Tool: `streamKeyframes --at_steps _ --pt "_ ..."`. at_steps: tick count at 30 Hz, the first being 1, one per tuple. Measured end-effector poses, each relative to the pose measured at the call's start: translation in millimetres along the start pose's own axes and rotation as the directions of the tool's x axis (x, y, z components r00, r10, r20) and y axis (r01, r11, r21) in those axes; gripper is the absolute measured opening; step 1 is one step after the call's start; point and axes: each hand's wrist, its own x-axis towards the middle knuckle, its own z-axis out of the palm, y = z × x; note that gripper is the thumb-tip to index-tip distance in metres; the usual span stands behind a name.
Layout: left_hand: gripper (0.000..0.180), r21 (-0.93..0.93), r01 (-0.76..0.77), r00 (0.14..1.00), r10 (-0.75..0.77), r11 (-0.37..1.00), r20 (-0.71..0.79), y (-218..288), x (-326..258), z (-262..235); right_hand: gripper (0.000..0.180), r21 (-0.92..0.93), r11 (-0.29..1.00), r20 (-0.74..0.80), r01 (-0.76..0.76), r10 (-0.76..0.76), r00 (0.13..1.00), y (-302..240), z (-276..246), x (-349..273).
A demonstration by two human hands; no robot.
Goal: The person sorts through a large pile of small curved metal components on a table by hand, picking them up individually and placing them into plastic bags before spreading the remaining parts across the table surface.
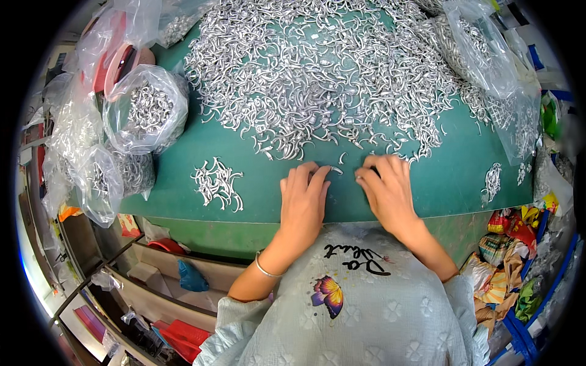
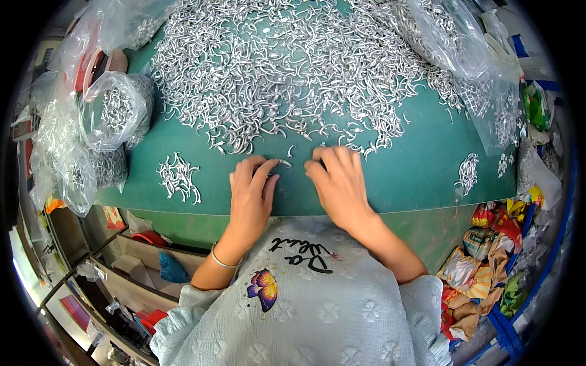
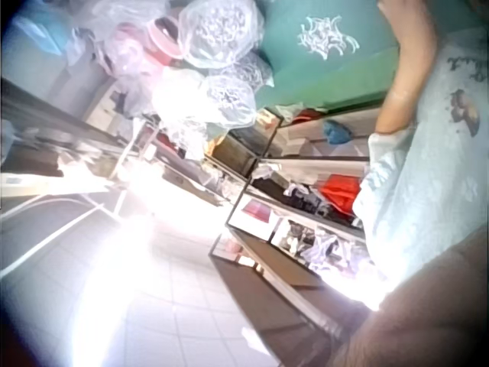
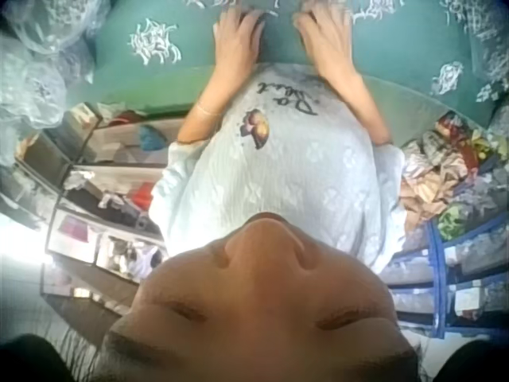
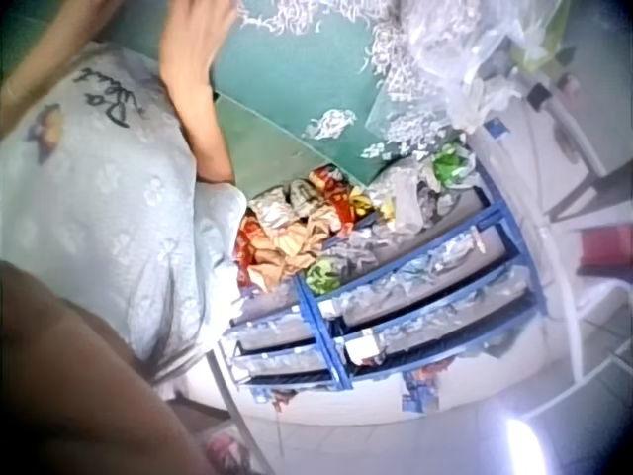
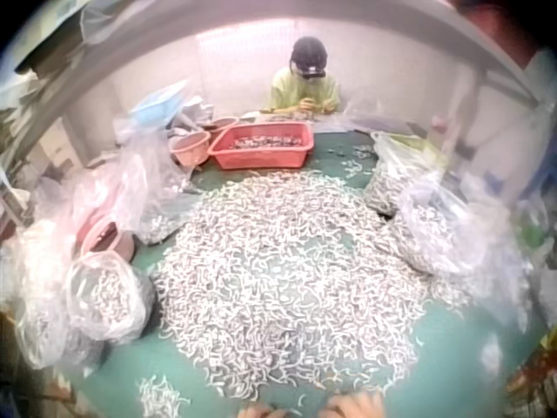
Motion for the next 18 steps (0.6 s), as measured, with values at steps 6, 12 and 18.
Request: streamKeyframes --at_steps 6,12,18 --pt "0.046 -0.163 0.048 0.998 -0.054 0.985 -0.028 6.4 -16.1 -5.9 0.02 0.124 0.992 -0.071 -0.004 0.013 0.997 -11.9 -1.7 8.3" --pt "0.053 -0.246 0.107 0.988 -0.13 0.963 -0.079 3.0 -24.8 -5.3 0.023 0.113 0.994 -0.059 0.01 -0.003 0.998 -10.5 -0.3 -3.1" --pt "0.048 -0.093 0.057 0.993 -0.066 0.994 -0.097 4.4 -22.1 -3.0 0.027 0.15 0.988 0.032 -0.027 0.022 0.999 -25.6 0.1 -0.2"
